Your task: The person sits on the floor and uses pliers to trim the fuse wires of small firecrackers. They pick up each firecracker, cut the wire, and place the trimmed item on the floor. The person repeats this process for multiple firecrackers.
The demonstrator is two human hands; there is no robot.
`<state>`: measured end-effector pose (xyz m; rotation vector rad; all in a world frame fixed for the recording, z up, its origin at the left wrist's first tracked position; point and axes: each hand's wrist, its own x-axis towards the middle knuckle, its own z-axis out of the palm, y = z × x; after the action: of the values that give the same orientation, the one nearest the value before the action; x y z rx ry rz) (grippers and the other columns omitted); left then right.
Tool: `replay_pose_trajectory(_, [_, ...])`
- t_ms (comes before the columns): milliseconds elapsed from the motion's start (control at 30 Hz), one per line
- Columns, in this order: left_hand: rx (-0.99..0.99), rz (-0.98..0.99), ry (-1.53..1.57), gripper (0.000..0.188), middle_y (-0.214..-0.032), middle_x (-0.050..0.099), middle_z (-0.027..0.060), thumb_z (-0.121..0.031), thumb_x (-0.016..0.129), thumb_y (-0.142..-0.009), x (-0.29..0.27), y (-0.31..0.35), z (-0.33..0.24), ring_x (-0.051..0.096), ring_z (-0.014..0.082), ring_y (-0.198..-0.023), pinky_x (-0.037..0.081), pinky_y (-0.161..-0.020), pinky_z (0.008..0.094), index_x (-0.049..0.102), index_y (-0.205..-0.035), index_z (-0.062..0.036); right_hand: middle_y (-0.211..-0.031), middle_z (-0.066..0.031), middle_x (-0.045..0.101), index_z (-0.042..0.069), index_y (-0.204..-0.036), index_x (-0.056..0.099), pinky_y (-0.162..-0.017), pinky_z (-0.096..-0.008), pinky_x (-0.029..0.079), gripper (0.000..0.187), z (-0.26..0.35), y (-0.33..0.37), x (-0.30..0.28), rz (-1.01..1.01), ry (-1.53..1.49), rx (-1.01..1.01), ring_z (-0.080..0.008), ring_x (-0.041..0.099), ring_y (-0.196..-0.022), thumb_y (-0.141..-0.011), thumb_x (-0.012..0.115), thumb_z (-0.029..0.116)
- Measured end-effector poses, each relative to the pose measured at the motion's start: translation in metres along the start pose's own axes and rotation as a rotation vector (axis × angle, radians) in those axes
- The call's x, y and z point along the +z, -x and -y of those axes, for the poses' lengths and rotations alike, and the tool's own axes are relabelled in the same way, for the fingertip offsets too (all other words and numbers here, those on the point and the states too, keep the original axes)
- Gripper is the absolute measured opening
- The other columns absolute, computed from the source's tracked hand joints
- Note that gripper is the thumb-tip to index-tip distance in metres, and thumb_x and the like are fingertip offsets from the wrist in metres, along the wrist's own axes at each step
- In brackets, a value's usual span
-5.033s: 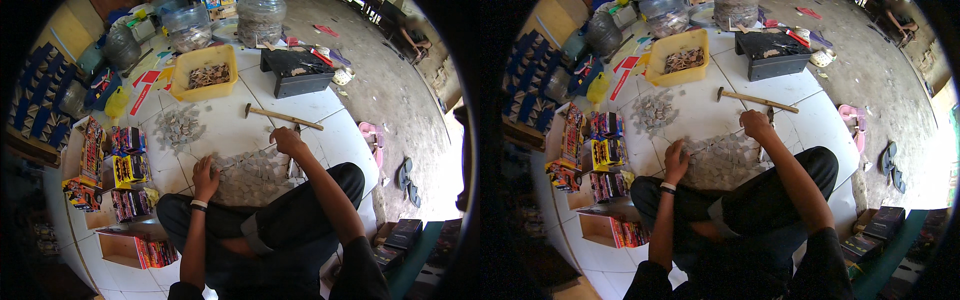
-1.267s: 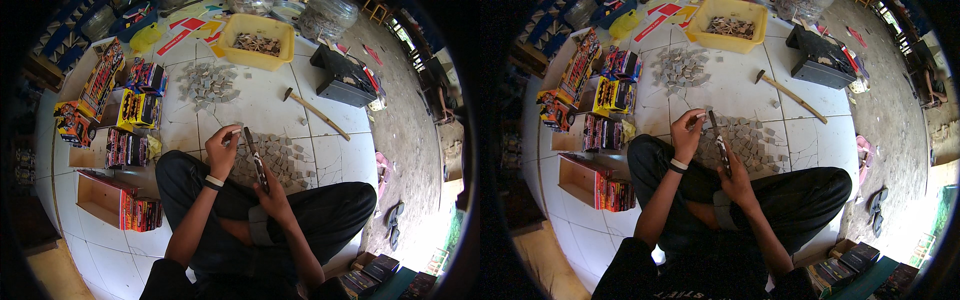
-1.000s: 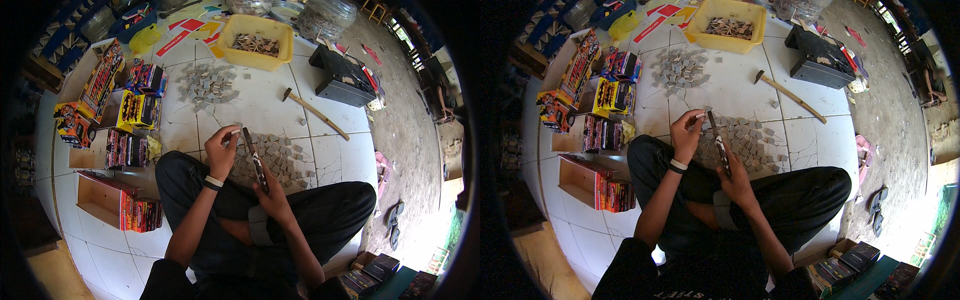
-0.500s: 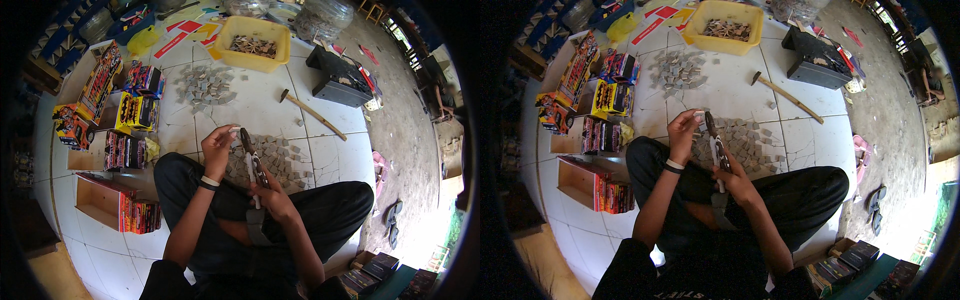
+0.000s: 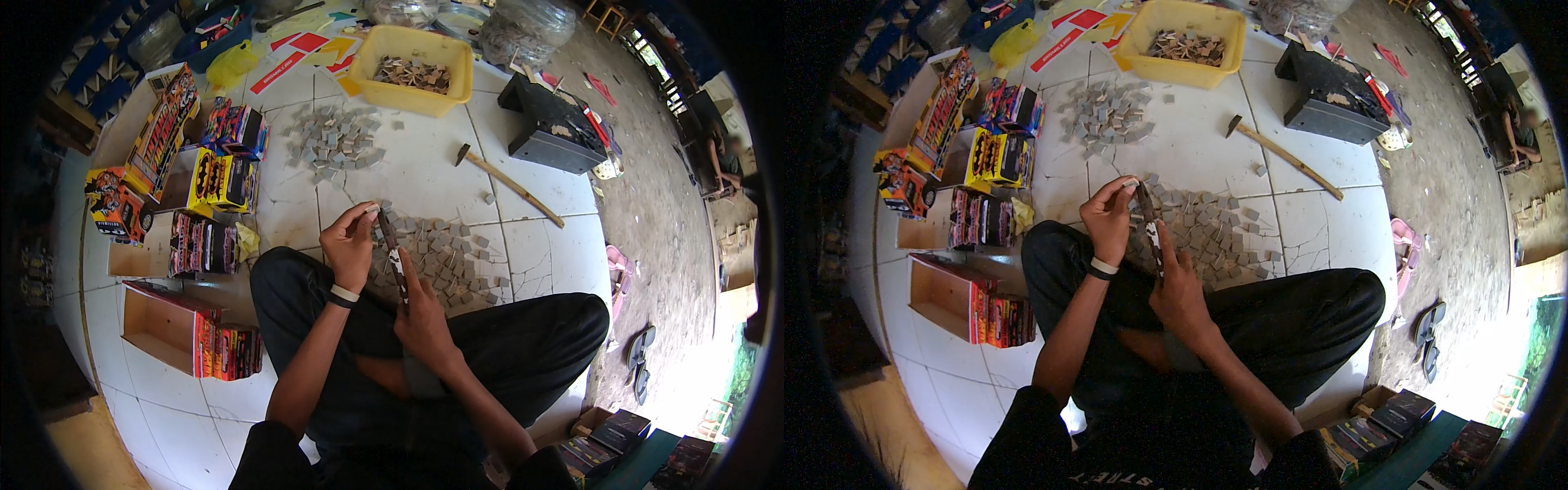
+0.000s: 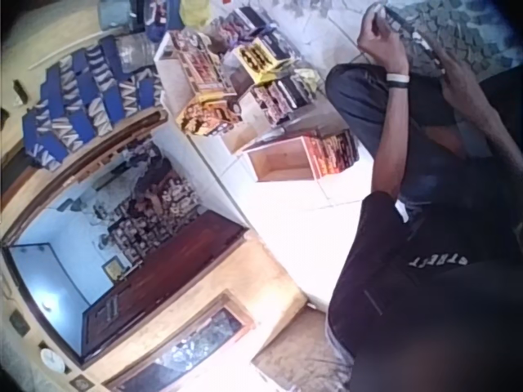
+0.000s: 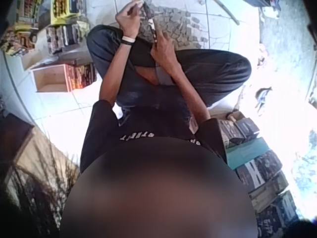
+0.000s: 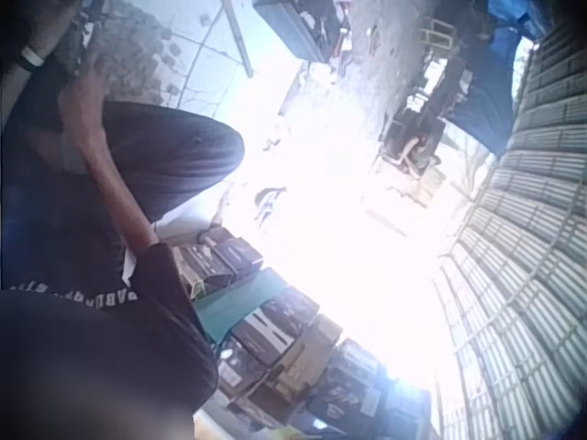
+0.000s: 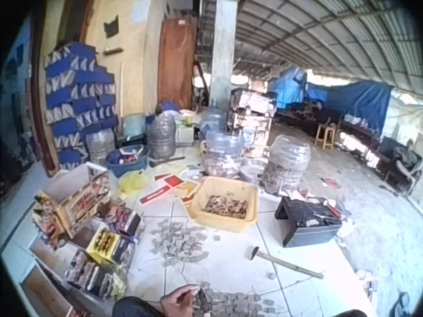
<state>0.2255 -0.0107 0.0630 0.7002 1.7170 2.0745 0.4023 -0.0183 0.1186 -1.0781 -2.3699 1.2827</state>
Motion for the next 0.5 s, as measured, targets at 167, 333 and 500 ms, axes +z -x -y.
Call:
replay_pose_trajectory(167, [-0.064,0.034,-0.097,0.022,-0.104,0.078,0.0109,-0.007,0.073,-0.097,-0.006,-0.012,-0.002,0.073,0.0145,-0.094,0.059,-0.088,0.0293,0.075,-0.116,0.0044,-0.122,-0.0309,0.057,0.018,-0.166,0.026,-0.095,-0.0523,0.05,0.082,-0.01,-0.008,-0.006,-0.025,-0.113,-0.02,-0.0507,0.061,-0.11,-0.094,0.058,-0.008])
replay_pose_trajectory(333, [-0.211,0.035,0.193,0.03,-0.106,0.076,0.015,-0.012,0.076,-0.097,-0.011,-0.017,-0.001,0.075,0.0232,-0.097,0.063,-0.091,0.0372,0.072,-0.121,0.0059,-0.123,-0.024,0.055,0.021,-0.166,0.028,-0.097,-0.0498,0.049,0.081,-0.028,-0.014,-0.02,-0.074,-0.155,-0.112,-0.0439,0.06,-0.111,-0.096,0.057,-0.009])
replay_pose_trajectory(500, [-0.298,0.01,0.256,0.033,-0.106,0.075,0.016,-0.012,0.075,-0.097,-0.015,-0.021,-0.005,0.076,0.0251,-0.097,0.063,-0.09,0.0375,0.069,-0.123,0.0081,-0.136,-0.0259,0.057,0.012,-0.163,0.034,-0.108,-0.0453,0.044,0.075,-0.032,-0.011,-0.027,-0.005,-0.206,-0.109,-0.0445,0.056,-0.128,-0.094,0.059,-0.007])
